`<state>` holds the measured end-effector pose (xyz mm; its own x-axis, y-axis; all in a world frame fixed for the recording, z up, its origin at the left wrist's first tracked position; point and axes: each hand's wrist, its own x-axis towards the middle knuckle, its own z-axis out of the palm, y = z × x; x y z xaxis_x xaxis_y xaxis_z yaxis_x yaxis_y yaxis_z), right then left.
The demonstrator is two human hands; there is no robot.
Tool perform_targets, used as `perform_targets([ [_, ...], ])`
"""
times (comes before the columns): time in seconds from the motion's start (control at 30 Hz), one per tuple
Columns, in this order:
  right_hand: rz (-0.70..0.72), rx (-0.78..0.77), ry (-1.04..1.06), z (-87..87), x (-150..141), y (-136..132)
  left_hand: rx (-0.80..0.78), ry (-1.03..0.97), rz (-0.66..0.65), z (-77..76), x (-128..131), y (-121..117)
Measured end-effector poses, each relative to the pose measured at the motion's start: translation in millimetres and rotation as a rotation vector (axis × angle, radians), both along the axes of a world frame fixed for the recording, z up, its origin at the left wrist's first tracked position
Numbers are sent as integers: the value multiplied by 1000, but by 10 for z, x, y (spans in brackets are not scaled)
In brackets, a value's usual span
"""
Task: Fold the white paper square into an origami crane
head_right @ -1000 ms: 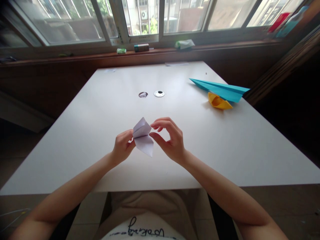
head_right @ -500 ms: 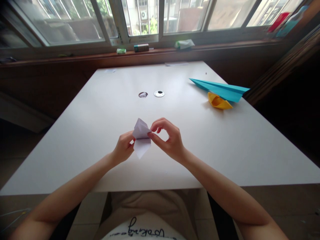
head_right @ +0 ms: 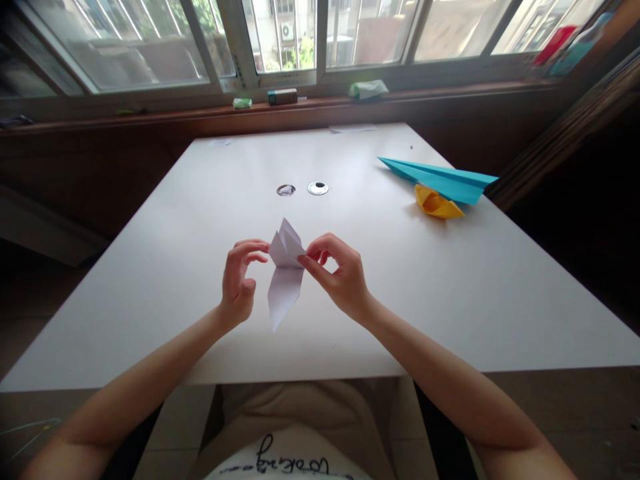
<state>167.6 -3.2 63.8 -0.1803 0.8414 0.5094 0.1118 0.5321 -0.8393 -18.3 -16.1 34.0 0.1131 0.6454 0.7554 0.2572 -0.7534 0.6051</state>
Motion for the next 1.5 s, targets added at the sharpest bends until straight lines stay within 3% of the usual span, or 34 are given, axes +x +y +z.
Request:
perform_targets([
  [0.23, 3, 7, -56, 16, -3, -7, 11, 44, 62, 27, 22, 4],
  [0.37, 12, 91, -177, 24, -9, -8, 21, 74, 116, 65, 34, -1],
  [0.53, 15, 185, -251, -1, -20, 2, -29, 70, 95, 85, 38, 6],
  [0.87, -5, 98, -176, 0, -30, -21, -57, 2, 123, 128, 69, -1],
  [1.5, -36, 187, -128, 0, -19, -20, -126, -84, 92, 117, 65, -12],
])
